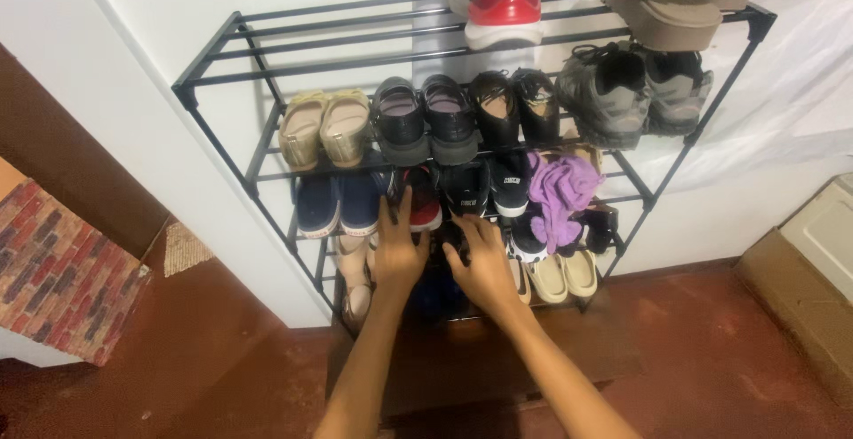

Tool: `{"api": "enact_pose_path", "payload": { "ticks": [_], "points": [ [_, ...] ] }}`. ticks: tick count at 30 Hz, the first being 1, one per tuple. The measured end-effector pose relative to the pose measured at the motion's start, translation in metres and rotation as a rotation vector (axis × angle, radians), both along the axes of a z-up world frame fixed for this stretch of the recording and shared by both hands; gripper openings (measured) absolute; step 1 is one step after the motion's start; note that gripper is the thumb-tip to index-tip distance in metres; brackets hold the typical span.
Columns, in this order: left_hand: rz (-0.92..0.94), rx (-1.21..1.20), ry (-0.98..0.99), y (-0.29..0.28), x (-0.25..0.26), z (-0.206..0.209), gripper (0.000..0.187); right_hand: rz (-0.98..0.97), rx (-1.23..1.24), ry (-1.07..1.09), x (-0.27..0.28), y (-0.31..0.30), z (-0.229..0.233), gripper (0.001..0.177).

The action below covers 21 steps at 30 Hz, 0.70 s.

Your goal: The person organizes a shoe rack by moving a pair of black and red sneakers to the top shelf and then wiping the metal frame with a purple cloth. The person handles the shoes and cloth directly with their hands.

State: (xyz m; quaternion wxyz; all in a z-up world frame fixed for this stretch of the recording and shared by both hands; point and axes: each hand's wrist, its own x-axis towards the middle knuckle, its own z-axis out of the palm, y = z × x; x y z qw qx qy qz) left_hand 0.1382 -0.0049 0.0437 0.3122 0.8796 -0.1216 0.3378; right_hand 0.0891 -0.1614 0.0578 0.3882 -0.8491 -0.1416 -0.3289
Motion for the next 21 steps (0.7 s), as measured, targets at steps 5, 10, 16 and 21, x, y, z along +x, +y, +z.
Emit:
{"api": "enact_pose_path", "payload": {
  "ticks": [5,10,16,21],
  "points": [
    [0.022,-0.089,0.19,0.0,0.007,0.008,0.085,0.012,0.011,0.053,0.002,-0.003,0.001,0.048],
    [-0.033,-0.065,-0.052,-0.008,0.01,0.01,0.078,0.011,0.002,0.101,0.005,-0.006,-0.001,0.046],
    [0.013,-0.068,0.147,-0.014,0.025,0.009,0.077,-0.001,0.004,0.112,0.013,-0.01,-0.006,0.044],
    [0.004,-0.088,0.057,-0.018,0.034,0.001,0.079,-0.03,-0.051,0.144,0.015,-0.014,-0.008,0.044]
  ]
}}
